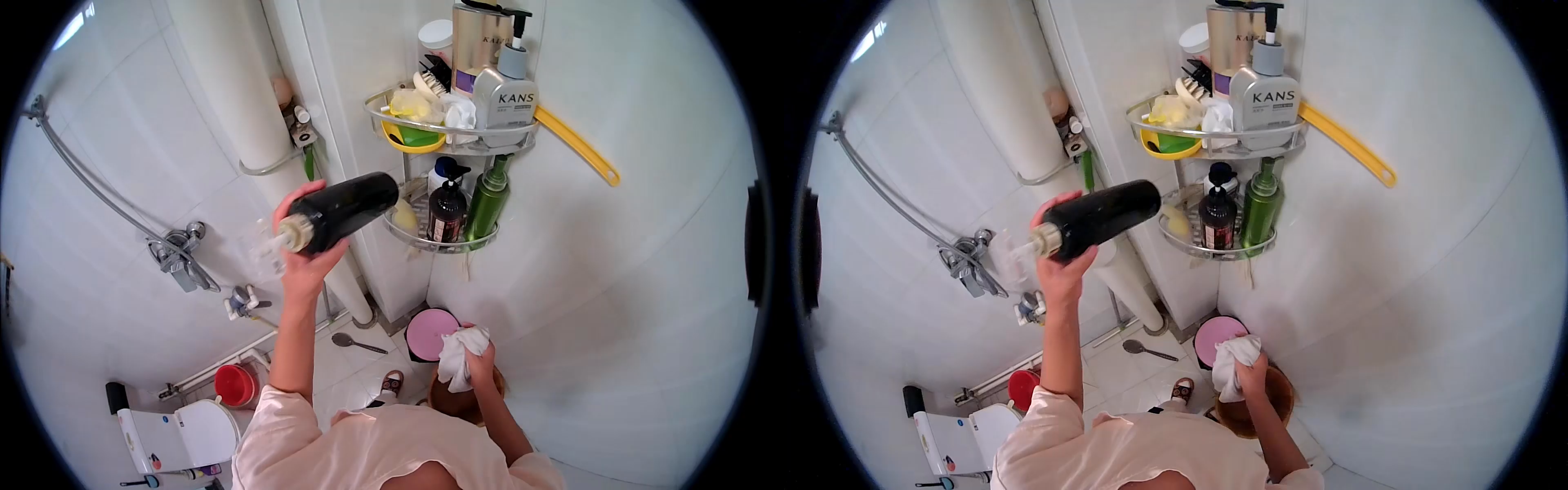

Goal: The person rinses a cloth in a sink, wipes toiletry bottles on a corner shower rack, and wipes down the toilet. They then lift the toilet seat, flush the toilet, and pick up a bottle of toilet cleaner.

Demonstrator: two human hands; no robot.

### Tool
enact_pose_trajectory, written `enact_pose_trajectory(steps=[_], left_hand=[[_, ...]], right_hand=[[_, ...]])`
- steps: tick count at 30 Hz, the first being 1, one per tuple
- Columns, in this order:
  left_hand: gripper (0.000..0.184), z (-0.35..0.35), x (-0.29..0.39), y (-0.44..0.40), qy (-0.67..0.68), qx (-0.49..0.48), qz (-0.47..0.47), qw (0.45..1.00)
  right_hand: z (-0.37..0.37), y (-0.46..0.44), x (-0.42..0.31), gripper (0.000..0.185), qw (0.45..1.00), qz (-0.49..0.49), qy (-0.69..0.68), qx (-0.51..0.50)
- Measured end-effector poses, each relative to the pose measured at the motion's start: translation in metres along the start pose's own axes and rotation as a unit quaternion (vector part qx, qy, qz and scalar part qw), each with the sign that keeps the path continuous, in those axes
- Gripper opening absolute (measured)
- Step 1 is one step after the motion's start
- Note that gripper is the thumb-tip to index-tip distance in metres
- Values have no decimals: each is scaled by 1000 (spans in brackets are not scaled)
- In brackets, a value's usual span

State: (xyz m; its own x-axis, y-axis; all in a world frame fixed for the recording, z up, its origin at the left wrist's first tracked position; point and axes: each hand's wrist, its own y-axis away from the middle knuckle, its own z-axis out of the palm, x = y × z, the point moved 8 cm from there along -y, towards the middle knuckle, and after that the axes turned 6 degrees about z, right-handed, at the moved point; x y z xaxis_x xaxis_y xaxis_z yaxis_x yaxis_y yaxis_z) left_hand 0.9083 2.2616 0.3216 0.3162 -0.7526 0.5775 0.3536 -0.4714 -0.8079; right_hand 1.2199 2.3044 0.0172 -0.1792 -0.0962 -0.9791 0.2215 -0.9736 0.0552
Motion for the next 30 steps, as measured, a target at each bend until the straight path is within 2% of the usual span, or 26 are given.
enact_pose_trajectory(steps=[4, 7, 8, 11, 12, 15, 19, 22, 25, 30], left_hand=[[76, 23, -56, -15, 52, -34, -42, 997], [76, 44, -86, -24, 113, -62, -80, 988], [76, 50, -96, -26, 134, -72, -91, 984], [80, 63, -133, -30, 46, -136, -86, 986], [81, 66, -144, -29, 61, -111, -99, 987], [80, 78, -169, -29, 21, -167, -155, 973], [75, 82, -171, -43, 59, -175, -155, 970], [73, 81, -158, -47, -31, -207, -159, 965], [72, 80, -155, -47, -30, -215, -144, 965], [69, 79, -157, -49, -16, -221, -116, 968]], right_hand=[[-7, -4, 20, 28, 996, 61, 46, 53], [-3, -5, 25, 29, 992, -2, 112, 52], [-4, -6, 31, 28, 995, 14, 87, 54], [-2, -5, 37, 26, 996, 49, 40, 63], [0, -6, 32, 26, 995, 48, 44, 70], [2, -9, 24, 27, 995, 40, 44, 83], [6, -9, 19, 29, 993, 44, 49, 97], [4, -6, 21, 30, 982, 90, 98, 135], [10, -7, 23, 30, 988, 85, 48, 121], [9, -10, 43, 30, 992, 56, 63, 95]])
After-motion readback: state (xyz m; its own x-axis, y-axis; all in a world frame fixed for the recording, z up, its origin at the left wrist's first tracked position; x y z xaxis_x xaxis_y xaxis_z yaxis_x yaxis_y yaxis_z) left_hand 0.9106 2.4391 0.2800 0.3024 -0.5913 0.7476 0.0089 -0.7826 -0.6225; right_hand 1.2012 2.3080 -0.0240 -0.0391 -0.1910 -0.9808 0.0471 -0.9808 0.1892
